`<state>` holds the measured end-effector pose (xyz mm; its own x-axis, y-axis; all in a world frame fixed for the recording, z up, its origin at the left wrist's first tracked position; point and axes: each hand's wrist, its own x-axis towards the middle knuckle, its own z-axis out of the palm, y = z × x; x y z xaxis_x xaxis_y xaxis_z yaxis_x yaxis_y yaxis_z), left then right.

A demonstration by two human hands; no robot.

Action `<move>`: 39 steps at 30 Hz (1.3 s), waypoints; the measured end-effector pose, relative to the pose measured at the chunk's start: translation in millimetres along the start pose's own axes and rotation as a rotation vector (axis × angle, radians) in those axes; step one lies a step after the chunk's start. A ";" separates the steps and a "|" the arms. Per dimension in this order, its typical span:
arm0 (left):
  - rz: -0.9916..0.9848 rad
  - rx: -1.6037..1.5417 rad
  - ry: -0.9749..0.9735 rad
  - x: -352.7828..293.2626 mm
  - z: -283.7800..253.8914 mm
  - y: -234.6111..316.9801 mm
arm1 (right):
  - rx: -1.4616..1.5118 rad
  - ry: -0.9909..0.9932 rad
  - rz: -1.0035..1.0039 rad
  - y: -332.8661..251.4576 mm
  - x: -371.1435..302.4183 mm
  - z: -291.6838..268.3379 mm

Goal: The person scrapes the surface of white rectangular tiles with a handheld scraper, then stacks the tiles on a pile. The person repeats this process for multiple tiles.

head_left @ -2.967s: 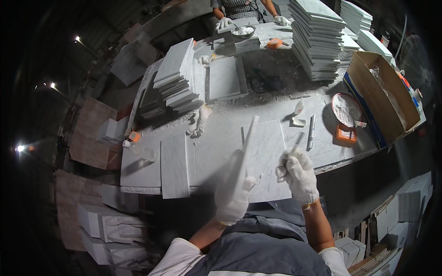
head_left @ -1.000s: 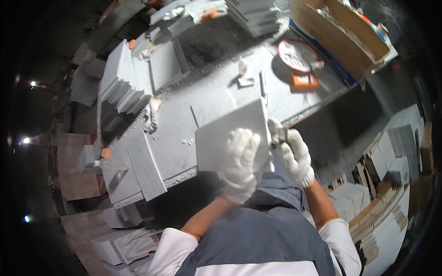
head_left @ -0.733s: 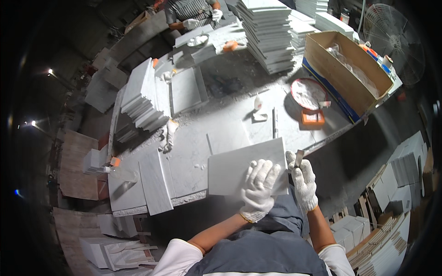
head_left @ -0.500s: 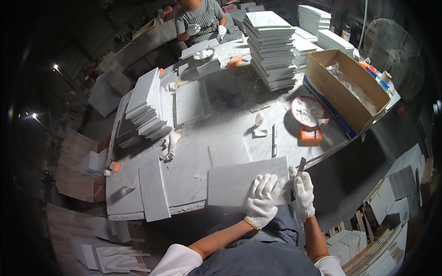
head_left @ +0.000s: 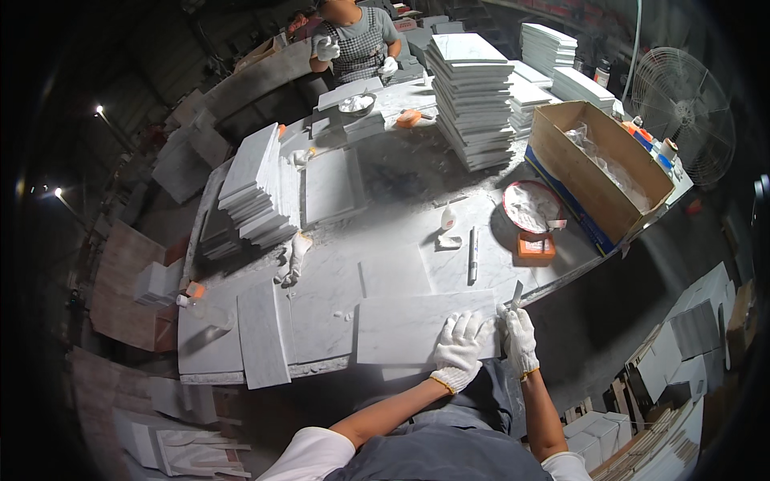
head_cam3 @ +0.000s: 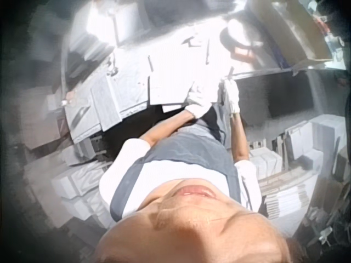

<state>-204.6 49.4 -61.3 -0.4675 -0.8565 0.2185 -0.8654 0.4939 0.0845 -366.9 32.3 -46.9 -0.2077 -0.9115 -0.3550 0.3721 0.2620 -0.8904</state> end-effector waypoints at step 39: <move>-0.767 -1.840 0.067 17.1 -117.2 -74.5 | -0.065 -0.151 0.021 -41.9 -73.3 56.1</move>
<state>-126.9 15.4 50.1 -0.1127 -0.9415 -0.3176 0.3664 -0.3365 0.8675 -316.6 70.4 32.4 -0.0603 -0.9418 -0.3308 0.3149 0.2966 -0.9016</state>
